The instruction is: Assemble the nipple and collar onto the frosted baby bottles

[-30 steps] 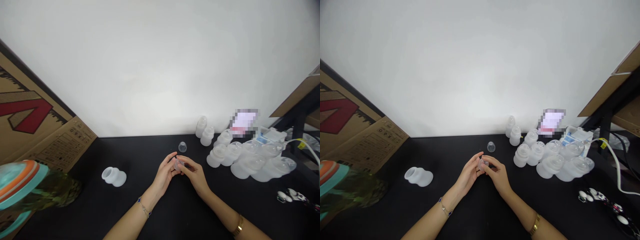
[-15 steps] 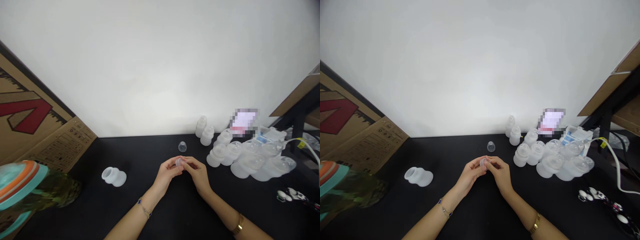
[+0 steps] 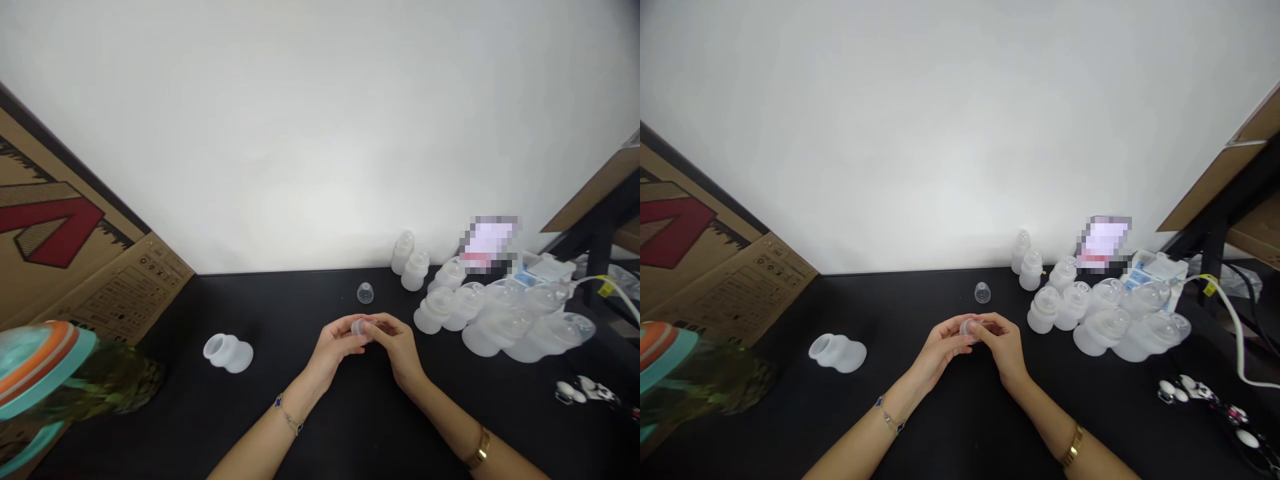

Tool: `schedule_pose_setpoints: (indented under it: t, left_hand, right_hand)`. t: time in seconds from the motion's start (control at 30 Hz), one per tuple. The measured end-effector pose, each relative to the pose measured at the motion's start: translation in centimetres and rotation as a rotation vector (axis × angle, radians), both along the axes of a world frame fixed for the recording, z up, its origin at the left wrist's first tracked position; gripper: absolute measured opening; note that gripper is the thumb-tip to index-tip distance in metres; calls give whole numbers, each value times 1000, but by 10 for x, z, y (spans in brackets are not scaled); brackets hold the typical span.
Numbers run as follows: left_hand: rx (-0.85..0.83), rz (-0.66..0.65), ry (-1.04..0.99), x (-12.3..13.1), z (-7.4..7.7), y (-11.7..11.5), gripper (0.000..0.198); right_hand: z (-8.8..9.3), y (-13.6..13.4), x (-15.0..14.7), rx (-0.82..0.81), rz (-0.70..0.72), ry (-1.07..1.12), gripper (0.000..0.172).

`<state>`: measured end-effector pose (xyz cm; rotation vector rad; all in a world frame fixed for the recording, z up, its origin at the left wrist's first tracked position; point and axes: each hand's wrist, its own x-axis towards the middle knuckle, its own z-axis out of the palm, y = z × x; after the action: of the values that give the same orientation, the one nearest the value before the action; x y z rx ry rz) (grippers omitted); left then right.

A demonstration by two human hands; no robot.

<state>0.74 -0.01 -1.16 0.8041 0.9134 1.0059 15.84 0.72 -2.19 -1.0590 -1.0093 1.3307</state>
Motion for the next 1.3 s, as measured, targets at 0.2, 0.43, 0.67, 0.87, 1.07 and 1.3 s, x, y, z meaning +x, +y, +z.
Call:
schedule_pose_setpoints:
  t: [0.2,0.43,0.67,0.87,1.07,1.3]
  left_hand:
    - [-14,1,4,0,-2,1,47]
    - [-46,3,-36,2,-2,0,42]
    - [-125,72,-179,-1,-6,5,34]
    - [-143,118,-207,-3,-5,7,36]
    - [-45,165,-195,-2,-3,4,50]
    - [14,162,-111,-2,-8,5,32]
  right_hand:
    - [-3,2,0,-45,1,38,28]
    - [-3,2,0,-30,-9,43,28]
    - [-2,1,-2,-23,62,82,33]
    - [-2,-2,-3,10,139,92,34]
    - [-7,-4,-7,37,4,47,50]
    - [-2,-8,-6,176,-108,-269,30]
